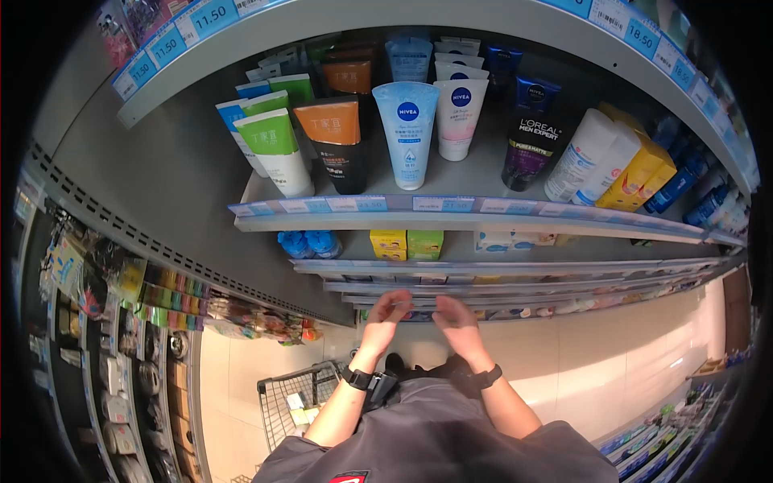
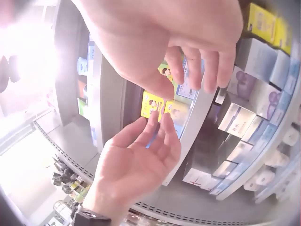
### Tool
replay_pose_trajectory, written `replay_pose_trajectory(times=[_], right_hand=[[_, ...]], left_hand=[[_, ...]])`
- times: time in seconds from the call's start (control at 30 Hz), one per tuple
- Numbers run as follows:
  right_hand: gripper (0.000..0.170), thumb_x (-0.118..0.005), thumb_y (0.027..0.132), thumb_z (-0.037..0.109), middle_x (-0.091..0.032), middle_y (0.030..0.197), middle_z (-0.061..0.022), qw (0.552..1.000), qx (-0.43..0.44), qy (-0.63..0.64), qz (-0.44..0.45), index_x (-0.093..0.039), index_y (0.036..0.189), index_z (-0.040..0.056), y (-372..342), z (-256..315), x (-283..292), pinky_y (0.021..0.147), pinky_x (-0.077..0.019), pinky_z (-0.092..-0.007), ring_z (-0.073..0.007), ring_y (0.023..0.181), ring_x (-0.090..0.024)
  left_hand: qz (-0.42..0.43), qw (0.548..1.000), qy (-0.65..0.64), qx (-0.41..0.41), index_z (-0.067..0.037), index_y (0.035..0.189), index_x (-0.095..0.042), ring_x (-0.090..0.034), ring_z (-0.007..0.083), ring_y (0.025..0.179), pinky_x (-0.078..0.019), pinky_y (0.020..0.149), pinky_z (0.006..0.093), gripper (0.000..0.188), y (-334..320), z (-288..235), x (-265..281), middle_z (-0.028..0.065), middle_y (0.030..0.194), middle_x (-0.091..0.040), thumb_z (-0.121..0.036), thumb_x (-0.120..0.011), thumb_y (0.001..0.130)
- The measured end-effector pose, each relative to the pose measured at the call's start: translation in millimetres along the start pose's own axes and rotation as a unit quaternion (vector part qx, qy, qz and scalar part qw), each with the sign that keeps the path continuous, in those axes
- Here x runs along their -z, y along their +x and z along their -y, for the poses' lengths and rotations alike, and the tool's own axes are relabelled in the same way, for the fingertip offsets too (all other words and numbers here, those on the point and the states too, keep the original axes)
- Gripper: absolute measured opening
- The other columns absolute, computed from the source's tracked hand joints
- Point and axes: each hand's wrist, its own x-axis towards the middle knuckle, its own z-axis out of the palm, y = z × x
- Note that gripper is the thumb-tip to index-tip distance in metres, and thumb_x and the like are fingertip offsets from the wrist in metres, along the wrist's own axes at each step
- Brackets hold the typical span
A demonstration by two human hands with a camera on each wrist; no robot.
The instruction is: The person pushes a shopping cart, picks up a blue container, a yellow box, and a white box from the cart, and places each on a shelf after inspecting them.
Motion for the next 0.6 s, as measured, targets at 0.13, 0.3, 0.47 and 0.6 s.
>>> replay_pose_trajectory(times=[0.13,0.3,0.47,0.6], right_hand=[[0.038,-0.070,0.086,0.009,-0.066,0.115,-0.0113,0.994,-0.011,0.050,0.100,-0.061,0.122,0.0014,0.7,-5.5,21.2,0.089,-0.0524,-0.0328,-0.0194,0.103,-0.066],[0.034,-0.066,0.087,0.010,-0.067,0.113,-0.0107,0.970,0.008,0.038,0.241,-0.062,0.120,0.0014,1.6,-0.7,59.2,0.086,-0.0526,-0.0322,-0.0187,0.098,-0.067],[0.031,-0.062,0.088,0.010,-0.068,0.111,-0.0086,0.918,-0.079,-0.014,0.388,-0.064,0.117,0.0014,-12.4,-18.8,88.0,0.085,-0.0523,-0.0311,-0.0168,0.096,-0.066],[0.029,-0.062,0.090,0.009,-0.068,0.115,-0.0092,0.868,-0.130,-0.023,0.479,-0.065,0.118,0.0011,-32.3,-29.5,82.4,0.085,-0.0527,-0.0304,-0.0182,0.098,-0.067]], left_hand=[[-0.031,0.997,0.055,0.034,-0.003,0.118,-0.062,-0.063,0.0170,0.105,-0.0501,0.087,0.0312,0.027,-25.5,20.3,-4.9,0.0069,0.115,-0.066,-0.017,-0.060,0.097],[-0.106,0.990,0.045,0.081,-0.003,0.117,-0.062,-0.063,0.0161,0.101,-0.0491,0.087,0.0314,0.030,-64.1,51.5,-37.3,0.0057,0.112,-0.067,-0.023,-0.063,0.095],[-0.189,0.977,-0.007,0.100,-0.005,0.117,-0.063,-0.062,0.0116,0.099,-0.0479,0.083,0.0269,0.027,-116.1,62.6,-78.1,0.0031,0.108,-0.067,-0.021,-0.064,0.095],[-0.253,0.962,-0.048,0.085,-0.006,0.116,-0.063,-0.061,0.0084,0.096,-0.0471,0.082,0.0242,0.026,-165.0,73.6,-91.8,0.0008,0.104,-0.065,-0.021,-0.065,0.095]])
